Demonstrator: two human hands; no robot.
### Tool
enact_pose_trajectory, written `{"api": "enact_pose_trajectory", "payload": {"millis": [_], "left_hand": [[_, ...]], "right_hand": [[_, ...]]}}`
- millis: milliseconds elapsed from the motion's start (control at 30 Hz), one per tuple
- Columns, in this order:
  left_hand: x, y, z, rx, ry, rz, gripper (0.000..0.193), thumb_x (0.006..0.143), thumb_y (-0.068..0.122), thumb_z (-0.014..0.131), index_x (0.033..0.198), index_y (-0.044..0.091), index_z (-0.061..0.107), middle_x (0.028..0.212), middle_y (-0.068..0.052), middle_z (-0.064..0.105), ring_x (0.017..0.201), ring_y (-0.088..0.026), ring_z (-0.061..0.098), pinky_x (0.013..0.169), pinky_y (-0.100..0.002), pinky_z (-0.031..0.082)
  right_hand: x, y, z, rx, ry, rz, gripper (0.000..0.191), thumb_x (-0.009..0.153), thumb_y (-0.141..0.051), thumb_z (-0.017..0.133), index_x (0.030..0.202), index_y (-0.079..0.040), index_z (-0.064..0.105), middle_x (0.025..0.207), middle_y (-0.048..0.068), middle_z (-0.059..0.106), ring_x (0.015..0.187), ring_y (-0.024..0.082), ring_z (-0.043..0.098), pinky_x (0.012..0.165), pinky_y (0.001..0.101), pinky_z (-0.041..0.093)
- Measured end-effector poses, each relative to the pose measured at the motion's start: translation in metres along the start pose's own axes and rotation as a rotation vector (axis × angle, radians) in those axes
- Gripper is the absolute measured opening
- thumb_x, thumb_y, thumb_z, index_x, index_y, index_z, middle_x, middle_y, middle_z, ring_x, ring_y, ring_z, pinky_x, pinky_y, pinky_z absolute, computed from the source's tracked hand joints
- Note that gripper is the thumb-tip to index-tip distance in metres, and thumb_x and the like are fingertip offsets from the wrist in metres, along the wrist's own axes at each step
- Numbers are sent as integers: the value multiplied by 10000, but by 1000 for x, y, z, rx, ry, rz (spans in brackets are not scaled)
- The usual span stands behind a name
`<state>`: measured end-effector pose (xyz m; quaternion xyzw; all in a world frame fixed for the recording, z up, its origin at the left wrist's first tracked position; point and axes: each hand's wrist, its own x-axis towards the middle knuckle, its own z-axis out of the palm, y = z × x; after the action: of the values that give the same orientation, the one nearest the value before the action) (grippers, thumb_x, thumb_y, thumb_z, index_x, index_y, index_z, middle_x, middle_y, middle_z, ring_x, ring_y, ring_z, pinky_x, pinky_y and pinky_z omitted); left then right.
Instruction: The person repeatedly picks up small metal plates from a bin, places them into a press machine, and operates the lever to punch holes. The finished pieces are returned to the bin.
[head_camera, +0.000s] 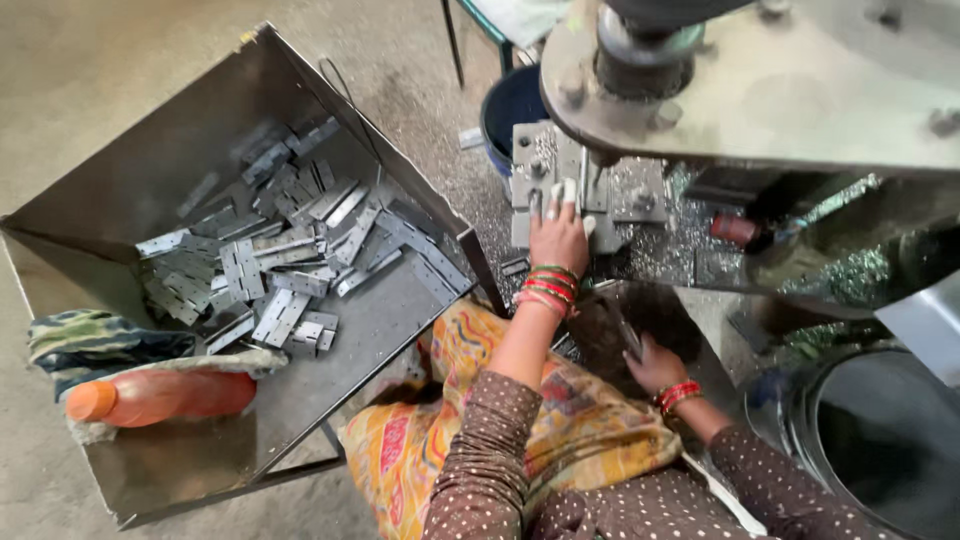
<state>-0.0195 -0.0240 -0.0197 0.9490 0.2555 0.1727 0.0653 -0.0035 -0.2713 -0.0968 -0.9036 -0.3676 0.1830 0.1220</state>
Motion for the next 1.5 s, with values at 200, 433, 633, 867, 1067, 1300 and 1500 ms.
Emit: {"api": "enact_pose_trajectory", "payload": {"millis": [200,433,633,867,1067,1300,1500], "left_hand": [[10,-5,-2,116,174,26,273,837,179,556,986,99,770,1349,-90,645,1311,-266,565,1148,-557,330],[37,-13,5,32,33,-42,259,901,169,546,1016,98,767,1343,-77,649,1329,-267,556,1084,-585,376],[36,-15,1,47,-19,-28,269,916,165,545,1060,99,763,1369,-66,635,1351,-262,540,1078,-557,394],[15,-12,-13,32,-120,30,268,950,167,527,1060,93,760,1412,-89,613,1396,-257,495,1149,-536,330],[-79,23,-32,70,133,199,326,896,226,558,1153,77,691,1371,-187,612,1407,-338,466,1205,-614,261],[-77,11,-59,-229,297,358,98,1005,137,621,1080,74,631,1225,-95,653,1207,-277,664,1209,-600,427],[-46,17,-69,-249,501,272,95,1040,155,652,1013,69,620,1217,-116,679,962,-271,698,1031,-554,499]], "right_hand": [[17,14,-34,13,-148,26,520,856,-549,666,1042,-75,563,815,242,723,768,441,720,690,542,580],[6,10,-13,10,-75,68,472,902,-529,642,1040,-81,591,835,232,725,786,438,717,698,549,564],[0,6,6,74,72,-83,464,898,-451,613,1143,-61,556,839,254,710,748,477,686,655,573,546],[16,19,-27,-5,-144,85,508,888,-545,641,1092,-83,590,841,205,741,775,408,734,691,524,575],[23,16,-36,-82,-149,41,524,869,-562,675,1039,-76,577,847,222,736,819,430,713,718,537,558],[24,23,-28,-72,-168,49,524,890,-573,654,1054,-82,574,877,226,734,864,450,698,754,558,538],[28,25,-26,-17,-182,32,535,860,-579,652,1066,-92,576,892,222,737,856,441,716,758,541,555]]}}
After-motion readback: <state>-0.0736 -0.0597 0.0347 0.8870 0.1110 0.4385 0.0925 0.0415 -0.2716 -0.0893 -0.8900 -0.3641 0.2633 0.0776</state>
